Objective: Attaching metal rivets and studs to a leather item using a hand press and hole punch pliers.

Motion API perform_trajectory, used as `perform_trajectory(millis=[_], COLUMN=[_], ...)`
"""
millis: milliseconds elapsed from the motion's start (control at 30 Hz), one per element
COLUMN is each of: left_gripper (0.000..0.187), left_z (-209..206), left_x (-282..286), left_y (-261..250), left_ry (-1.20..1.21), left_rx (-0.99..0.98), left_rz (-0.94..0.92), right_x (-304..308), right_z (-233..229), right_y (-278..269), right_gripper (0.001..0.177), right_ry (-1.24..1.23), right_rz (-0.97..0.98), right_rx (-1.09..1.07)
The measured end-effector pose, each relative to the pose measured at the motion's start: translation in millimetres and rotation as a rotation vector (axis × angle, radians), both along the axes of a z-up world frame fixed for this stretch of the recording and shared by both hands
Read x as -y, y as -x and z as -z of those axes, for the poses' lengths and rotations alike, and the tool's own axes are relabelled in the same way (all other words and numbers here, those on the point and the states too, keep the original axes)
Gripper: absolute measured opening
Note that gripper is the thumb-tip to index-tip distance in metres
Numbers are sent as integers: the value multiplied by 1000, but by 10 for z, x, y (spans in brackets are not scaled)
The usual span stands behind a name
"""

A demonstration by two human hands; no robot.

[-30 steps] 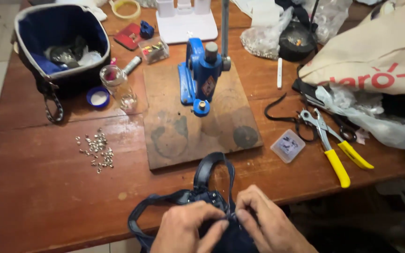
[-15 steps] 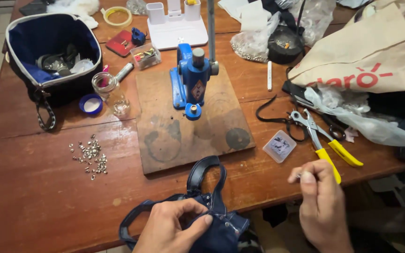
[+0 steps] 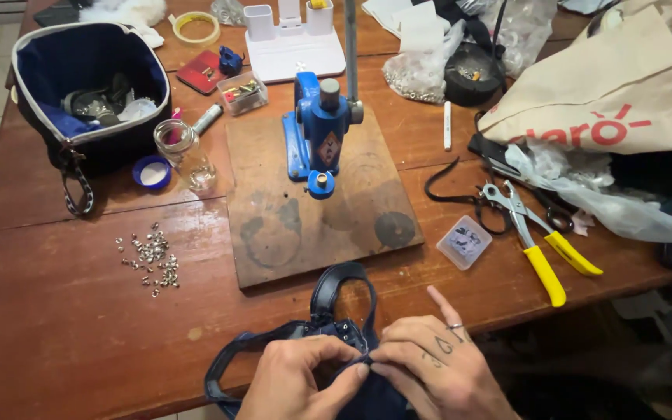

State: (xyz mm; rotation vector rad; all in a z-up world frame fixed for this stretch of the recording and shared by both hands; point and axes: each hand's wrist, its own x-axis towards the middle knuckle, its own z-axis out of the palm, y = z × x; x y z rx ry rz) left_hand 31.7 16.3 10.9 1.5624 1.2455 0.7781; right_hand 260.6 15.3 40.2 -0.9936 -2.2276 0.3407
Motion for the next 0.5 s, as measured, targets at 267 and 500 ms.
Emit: perform_trajectory(millis=[267,500], left_gripper=[16,18], left_z=[81,-57], left_x=[77,0], left_y=[58,-32], left_ry=[-162,-41], left_rx=[-105,-78], left_rz=[75,105], right_x=[-18,133], right_z=[-9,247], right_y=[-84,-193], right_gripper=[19,18], right_ry=[157,152], right_rz=[-90,-150], right_rx=[146,-17])
